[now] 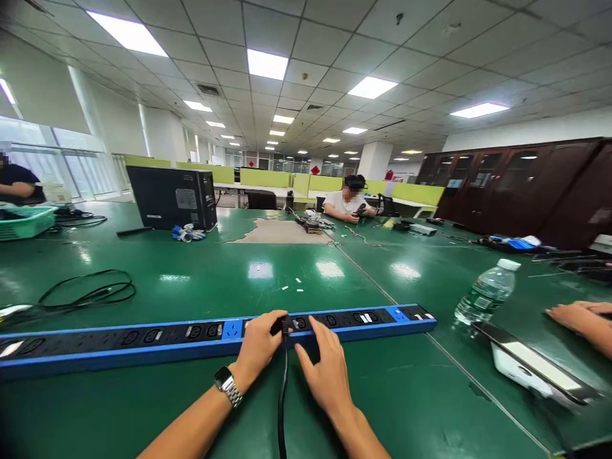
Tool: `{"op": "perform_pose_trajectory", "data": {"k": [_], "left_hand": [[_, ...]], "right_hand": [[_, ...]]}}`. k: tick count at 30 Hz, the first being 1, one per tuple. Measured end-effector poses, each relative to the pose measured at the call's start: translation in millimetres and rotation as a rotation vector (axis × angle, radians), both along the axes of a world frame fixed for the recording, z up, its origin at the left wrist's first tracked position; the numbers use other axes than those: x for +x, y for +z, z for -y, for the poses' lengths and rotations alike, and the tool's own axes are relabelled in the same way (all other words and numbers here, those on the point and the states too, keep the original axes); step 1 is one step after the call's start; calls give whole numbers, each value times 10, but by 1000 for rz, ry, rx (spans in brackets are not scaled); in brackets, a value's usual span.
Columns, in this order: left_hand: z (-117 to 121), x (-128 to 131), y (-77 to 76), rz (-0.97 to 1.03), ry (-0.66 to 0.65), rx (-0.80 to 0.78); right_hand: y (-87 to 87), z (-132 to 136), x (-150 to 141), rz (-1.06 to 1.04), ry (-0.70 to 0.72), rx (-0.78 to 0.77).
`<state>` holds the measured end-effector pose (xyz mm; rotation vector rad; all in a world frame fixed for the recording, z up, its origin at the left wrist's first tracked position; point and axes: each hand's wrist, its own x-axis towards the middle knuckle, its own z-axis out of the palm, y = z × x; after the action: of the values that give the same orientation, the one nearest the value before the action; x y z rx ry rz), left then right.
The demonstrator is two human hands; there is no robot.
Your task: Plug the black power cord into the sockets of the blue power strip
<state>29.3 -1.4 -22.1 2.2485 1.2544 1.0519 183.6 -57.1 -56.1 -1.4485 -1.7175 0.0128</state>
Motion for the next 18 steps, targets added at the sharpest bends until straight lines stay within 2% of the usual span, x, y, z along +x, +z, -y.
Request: {"op": "perform_pose_trajectory", "data": {"k": [3, 5, 7, 10, 12, 13, 15, 18], "left_hand": [[42, -103, -5, -45, -10, 14], [83, -368, 19, -107, -11, 99], [132, -819, 35, -151, 18, 192], [184, -1637, 9, -175, 269, 222], [189, -2026, -28, -160, 419, 191], [186, -2122, -42, -147, 458, 168], [175, -2109, -48, -120, 446, 136], [163, -1782, -8, -97, 235, 141]], "right_hand": [[193, -312, -197, 52, 215, -14], [260, -461, -352, 38, 250, 15], [275, -530, -548, 13, 246, 55], [242, -539, -899, 38, 290, 41], [217, -529, -1124, 58, 290, 8], [208, -524, -1220, 60, 282, -7], [203, -513, -1366, 60, 267, -28], [218, -479, -1430, 107, 271, -41]]}}
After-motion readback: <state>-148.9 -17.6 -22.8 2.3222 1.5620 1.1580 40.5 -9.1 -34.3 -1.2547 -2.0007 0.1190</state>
